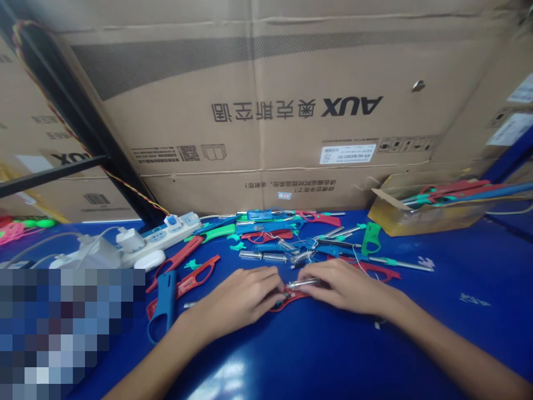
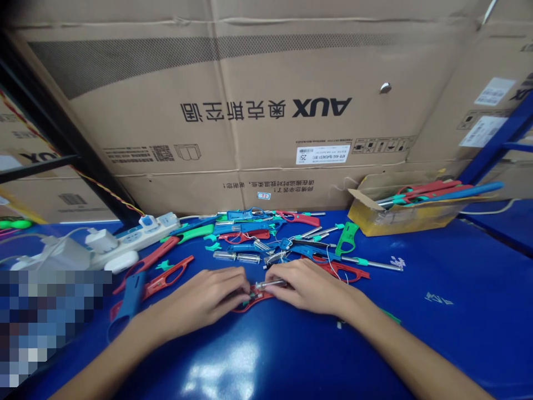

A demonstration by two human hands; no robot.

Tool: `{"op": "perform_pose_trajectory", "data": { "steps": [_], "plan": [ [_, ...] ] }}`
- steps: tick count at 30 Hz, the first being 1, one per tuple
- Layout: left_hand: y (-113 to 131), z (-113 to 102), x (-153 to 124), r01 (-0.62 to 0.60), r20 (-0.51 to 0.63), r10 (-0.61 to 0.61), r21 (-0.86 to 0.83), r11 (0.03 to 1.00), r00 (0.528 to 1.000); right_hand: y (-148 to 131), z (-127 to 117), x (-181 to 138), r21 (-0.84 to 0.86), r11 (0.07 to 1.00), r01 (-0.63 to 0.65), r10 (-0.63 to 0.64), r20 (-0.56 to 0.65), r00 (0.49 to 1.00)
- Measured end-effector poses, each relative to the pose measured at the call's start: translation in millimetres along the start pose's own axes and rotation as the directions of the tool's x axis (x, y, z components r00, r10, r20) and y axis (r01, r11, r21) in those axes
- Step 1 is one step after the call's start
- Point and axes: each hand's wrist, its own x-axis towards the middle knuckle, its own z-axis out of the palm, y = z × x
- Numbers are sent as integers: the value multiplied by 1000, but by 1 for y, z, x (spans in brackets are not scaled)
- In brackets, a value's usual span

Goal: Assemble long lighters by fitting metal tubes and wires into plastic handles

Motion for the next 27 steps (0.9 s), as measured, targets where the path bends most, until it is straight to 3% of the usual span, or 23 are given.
{"op": "perform_pose_trajectory", "data": {
  "steps": [27],
  "plan": [
    [-1, 0, -1, 12, 14, -11, -18, 1000, 1000, 1, 1, 1, -7, 1000, 2, -2, 23, 1000]
  ]
}}
